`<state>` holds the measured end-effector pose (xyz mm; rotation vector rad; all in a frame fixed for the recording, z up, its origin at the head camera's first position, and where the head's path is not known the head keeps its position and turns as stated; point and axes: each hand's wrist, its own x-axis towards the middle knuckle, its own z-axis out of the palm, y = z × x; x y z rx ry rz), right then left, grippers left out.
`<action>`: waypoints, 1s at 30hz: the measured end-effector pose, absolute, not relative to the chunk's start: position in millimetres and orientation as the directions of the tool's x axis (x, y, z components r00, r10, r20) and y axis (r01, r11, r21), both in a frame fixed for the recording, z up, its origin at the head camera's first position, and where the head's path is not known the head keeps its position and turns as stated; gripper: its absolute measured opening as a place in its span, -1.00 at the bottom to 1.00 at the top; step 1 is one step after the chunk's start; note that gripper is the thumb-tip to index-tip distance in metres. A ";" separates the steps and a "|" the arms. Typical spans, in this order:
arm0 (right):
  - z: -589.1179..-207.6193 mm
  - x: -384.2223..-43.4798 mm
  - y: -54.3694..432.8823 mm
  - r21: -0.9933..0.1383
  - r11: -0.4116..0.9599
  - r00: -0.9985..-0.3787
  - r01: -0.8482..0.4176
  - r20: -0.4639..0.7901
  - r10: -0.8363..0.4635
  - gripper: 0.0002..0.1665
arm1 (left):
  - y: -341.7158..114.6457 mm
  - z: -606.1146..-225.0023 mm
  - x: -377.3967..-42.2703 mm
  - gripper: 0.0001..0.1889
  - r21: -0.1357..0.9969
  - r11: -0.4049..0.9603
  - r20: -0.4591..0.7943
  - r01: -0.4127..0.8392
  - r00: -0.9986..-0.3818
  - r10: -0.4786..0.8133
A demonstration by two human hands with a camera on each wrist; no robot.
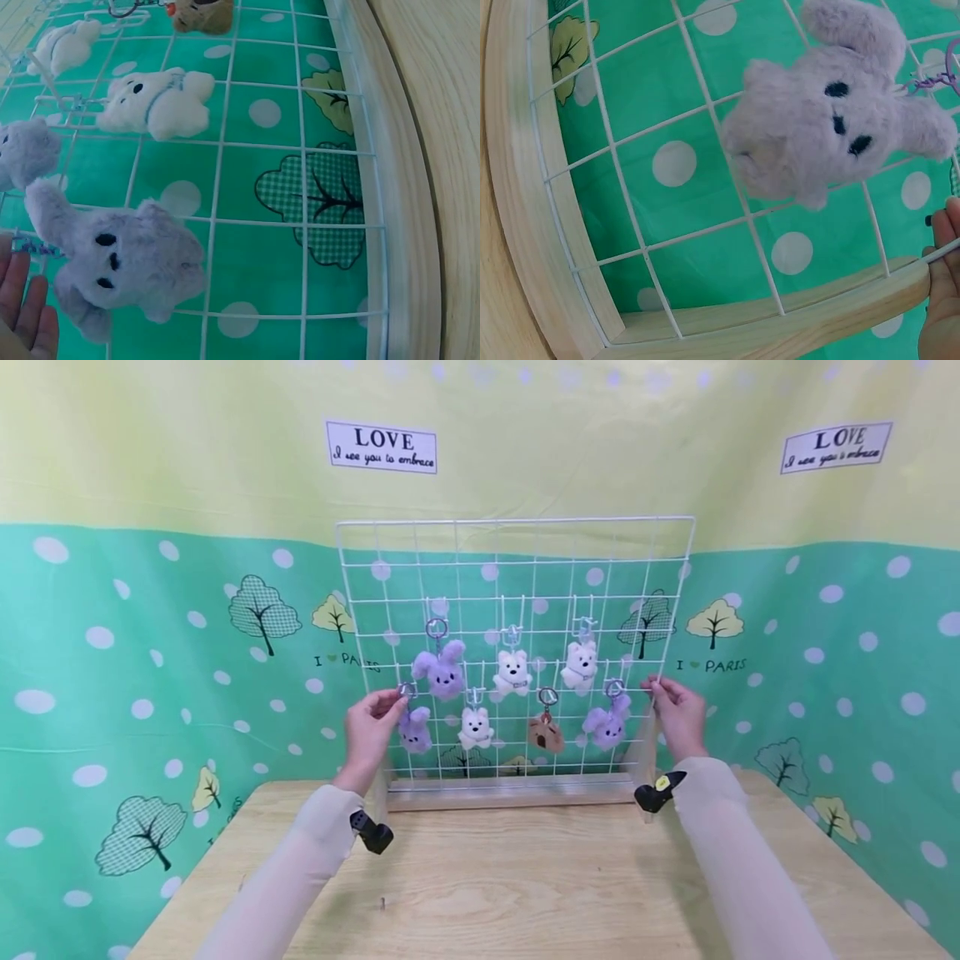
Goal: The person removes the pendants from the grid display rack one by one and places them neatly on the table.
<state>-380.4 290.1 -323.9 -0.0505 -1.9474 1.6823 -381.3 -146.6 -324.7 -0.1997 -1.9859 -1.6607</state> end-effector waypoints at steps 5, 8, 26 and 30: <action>-323.1 -380.9 291.8 -0.915 0.225 -0.841 -0.335 0.398 0.367 -0.53 | -146.1 -328.2 -384.6 -0.76 0.878 0.209 0.470 0.431 -0.859 -0.203; -322.5 -380.7 292.1 -0.918 0.227 -0.844 -0.327 0.391 0.368 -0.55 | -145.8 -329.5 -386.0 -0.76 0.872 0.216 0.480 0.440 -0.856 -0.193; -323.2 -381.6 291.8 -0.927 0.211 -0.850 -0.309 0.369 0.376 -0.52 | -151.6 -338.1 -387.5 -0.72 0.844 0.250 0.514 0.474 -0.849 -0.125; -323.8 -381.6 291.7 -0.924 0.229 -0.845 -0.305 0.374 0.384 -0.54 | -154.9 -339.7 -387.7 -0.69 0.867 0.194 0.487 0.459 -0.864 -0.131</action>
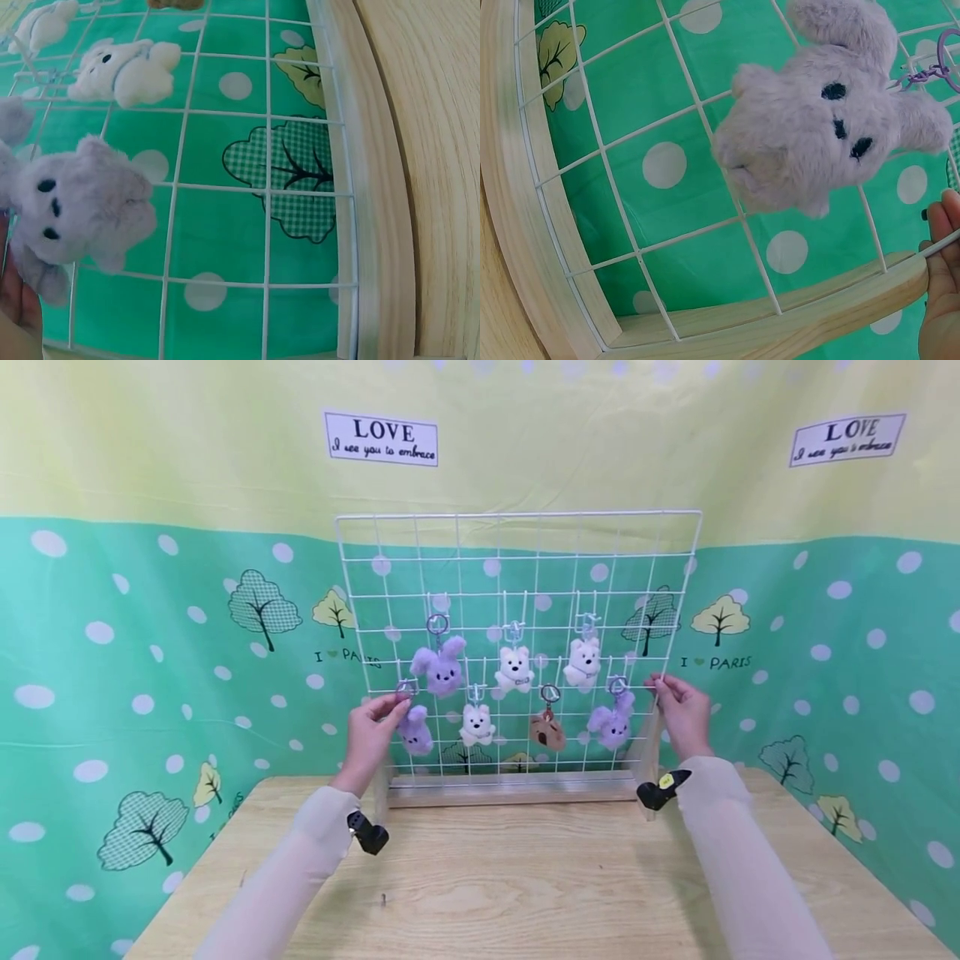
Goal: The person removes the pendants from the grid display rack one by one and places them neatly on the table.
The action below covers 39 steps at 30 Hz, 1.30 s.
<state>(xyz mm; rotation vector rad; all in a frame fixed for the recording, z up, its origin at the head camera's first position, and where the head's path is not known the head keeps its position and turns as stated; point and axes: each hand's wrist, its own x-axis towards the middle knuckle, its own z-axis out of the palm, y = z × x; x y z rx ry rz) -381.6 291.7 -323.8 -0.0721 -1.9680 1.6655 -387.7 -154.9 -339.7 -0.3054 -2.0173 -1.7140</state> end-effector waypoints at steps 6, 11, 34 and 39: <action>-321.6 -381.1 292.3 -0.928 0.244 -0.853 -0.280 0.358 0.380 -0.55 | -159.0 -338.2 -386.4 -0.71 0.878 0.152 0.474 0.454 -0.869 -0.140; -321.6 -380.5 294.1 -0.927 0.258 -0.856 -0.272 0.356 0.376 -0.54 | -158.6 -335.8 -384.5 -0.71 0.889 0.144 0.453 0.434 -0.880 -0.145; -321.3 -378.2 295.9 -0.913 0.254 -0.847 -0.319 0.395 0.356 -0.53 | -164.3 -309.2 -359.5 -0.85 0.861 0.064 0.508 0.504 -0.849 -0.149; -323.7 -379.2 295.4 -0.914 0.262 -0.854 -0.311 0.390 0.344 -0.52 | -166.8 -308.3 -349.6 -0.90 0.861 0.057 0.507 0.505 -0.848 -0.156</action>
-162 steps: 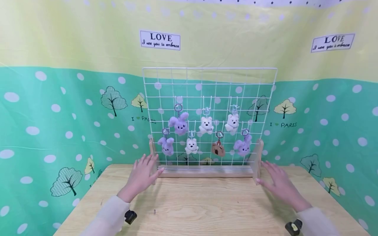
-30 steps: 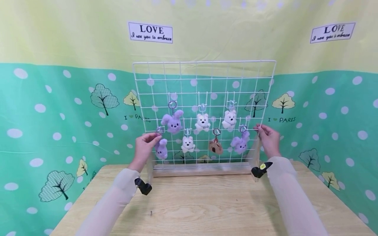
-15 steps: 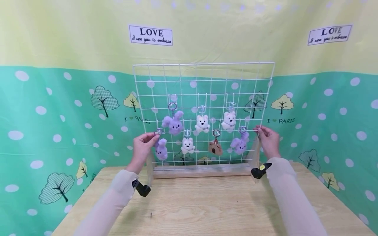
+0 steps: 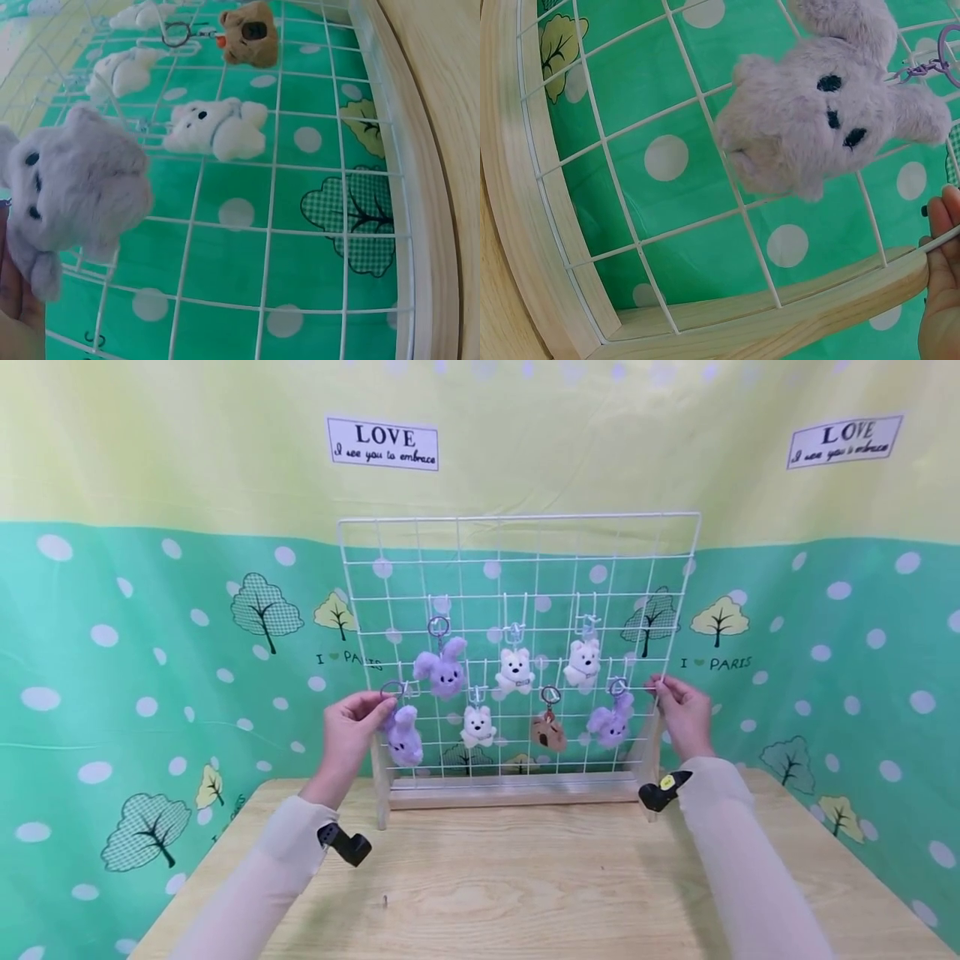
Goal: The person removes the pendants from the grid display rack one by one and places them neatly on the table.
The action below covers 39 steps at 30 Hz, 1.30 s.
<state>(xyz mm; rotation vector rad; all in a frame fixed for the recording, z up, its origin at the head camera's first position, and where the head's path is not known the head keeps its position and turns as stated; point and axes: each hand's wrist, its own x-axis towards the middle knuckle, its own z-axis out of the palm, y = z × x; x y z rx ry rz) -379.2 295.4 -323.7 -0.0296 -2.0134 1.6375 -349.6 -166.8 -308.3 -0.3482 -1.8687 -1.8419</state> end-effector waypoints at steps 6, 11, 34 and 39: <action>-324.4 -380.6 294.9 -0.915 0.263 -0.854 -0.307 0.386 0.349 -0.53 | -167.7 -309.5 -336.5 -0.80 0.868 0.107 0.496 0.486 -0.860 -0.118; -323.4 -379.7 294.9 -0.907 0.287 -0.848 -0.307 0.398 0.349 -0.53 | -166.9 -316.4 -326.0 -0.69 0.883 0.140 0.460 0.448 -0.885 -0.072; -328.5 -383.2 294.5 -0.896 0.323 -0.840 -0.304 0.412 0.353 -0.50 | -181.6 -367.0 -309.4 -0.69 0.924 0.142 0.361 0.356 -0.932 -0.011; -327.3 -382.8 295.7 -0.898 0.321 -0.841 -0.301 0.409 0.355 -0.50 | -184.3 -374.3 -305.4 -0.78 0.930 0.125 0.348 0.347 -0.937 0.016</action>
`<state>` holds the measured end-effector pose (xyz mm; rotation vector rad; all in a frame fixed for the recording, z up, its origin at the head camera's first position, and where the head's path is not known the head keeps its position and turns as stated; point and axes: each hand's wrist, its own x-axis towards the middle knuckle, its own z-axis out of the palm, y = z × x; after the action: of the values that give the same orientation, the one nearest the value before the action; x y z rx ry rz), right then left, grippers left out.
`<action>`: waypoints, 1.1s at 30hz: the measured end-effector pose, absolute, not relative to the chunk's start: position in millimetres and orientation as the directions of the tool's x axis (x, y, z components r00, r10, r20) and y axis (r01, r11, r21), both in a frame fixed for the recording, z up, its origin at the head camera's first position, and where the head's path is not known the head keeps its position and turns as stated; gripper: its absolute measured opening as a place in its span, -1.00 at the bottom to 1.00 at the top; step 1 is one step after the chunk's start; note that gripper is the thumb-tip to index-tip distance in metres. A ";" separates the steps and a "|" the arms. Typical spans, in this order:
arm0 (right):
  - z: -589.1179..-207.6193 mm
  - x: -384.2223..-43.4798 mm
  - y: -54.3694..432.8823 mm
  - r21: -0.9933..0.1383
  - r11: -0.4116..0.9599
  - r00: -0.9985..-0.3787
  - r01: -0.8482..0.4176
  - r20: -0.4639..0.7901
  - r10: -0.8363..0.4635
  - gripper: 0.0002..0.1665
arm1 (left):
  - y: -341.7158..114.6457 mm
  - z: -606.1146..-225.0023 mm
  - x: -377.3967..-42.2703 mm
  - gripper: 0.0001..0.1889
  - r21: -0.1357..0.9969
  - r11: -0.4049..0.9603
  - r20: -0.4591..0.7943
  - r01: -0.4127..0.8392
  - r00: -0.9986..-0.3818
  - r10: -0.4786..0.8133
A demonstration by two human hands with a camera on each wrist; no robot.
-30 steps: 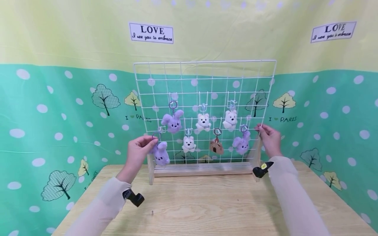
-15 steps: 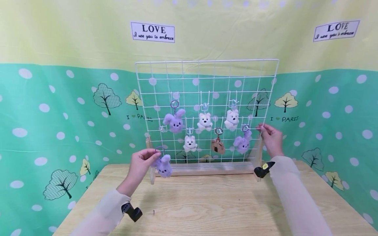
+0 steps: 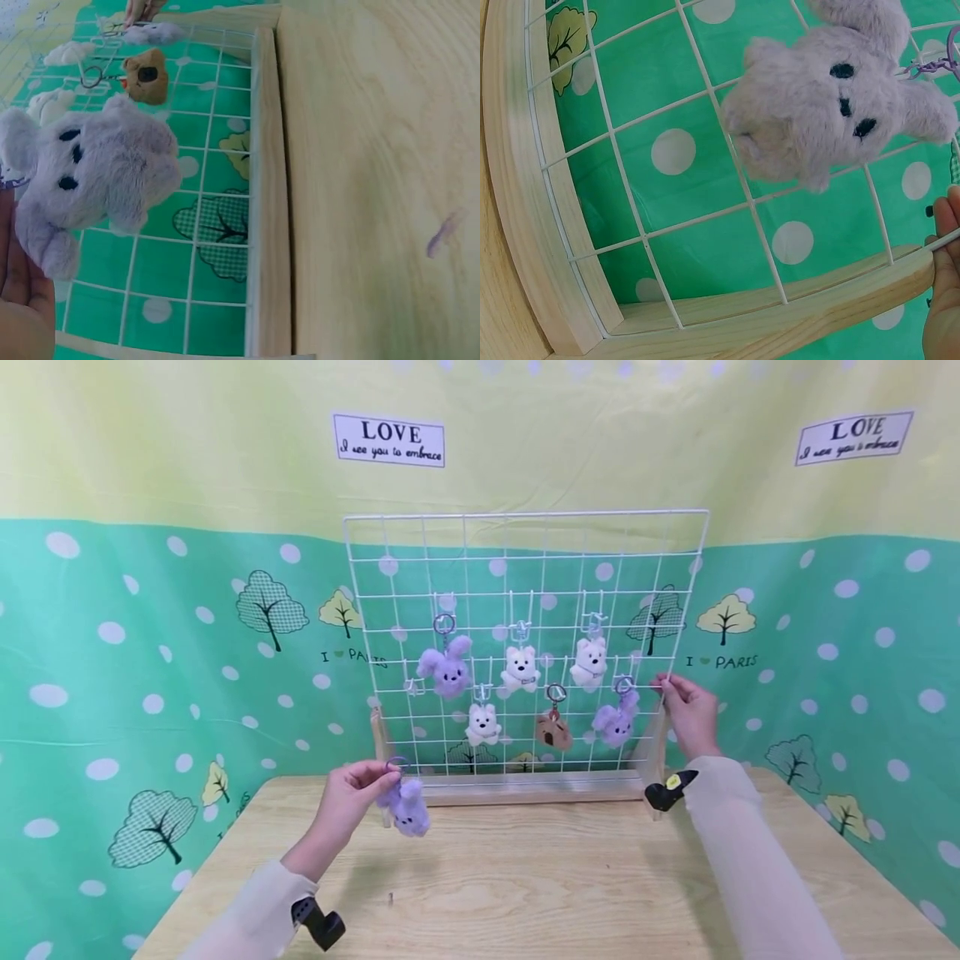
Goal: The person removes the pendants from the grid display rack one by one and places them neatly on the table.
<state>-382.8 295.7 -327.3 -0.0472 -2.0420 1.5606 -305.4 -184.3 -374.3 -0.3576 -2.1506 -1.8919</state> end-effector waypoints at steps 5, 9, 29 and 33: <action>-326.7 -381.5 294.9 -0.897 0.317 -0.842 -0.309 0.413 0.348 -0.51 | -188.5 -385.8 -301.2 -0.92 0.944 0.123 0.303 0.307 -0.952 0.050; -326.3 -382.4 294.2 -0.899 0.293 -0.836 -0.326 0.419 0.356 -0.53 | -192.8 -395.8 -297.0 -0.93 0.951 0.127 0.269 0.281 -0.958 0.098; -323.0 -377.8 296.2 -0.896 0.304 -0.828 -0.325 0.424 0.366 -0.54 | -194.7 -440.4 -302.0 -0.74 0.927 0.112 0.284 0.358 -0.865 0.415; -324.9 -380.1 295.1 -0.894 0.314 -0.832 -0.319 0.423 0.358 -0.53 | -186.1 -444.2 -308.0 -0.73 0.932 0.175 0.238 0.317 -0.901 0.363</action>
<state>-380.1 295.1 -324.9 -0.0341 -2.0209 1.5625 -308.0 -186.1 -444.2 -0.7054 -2.4374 -1.9170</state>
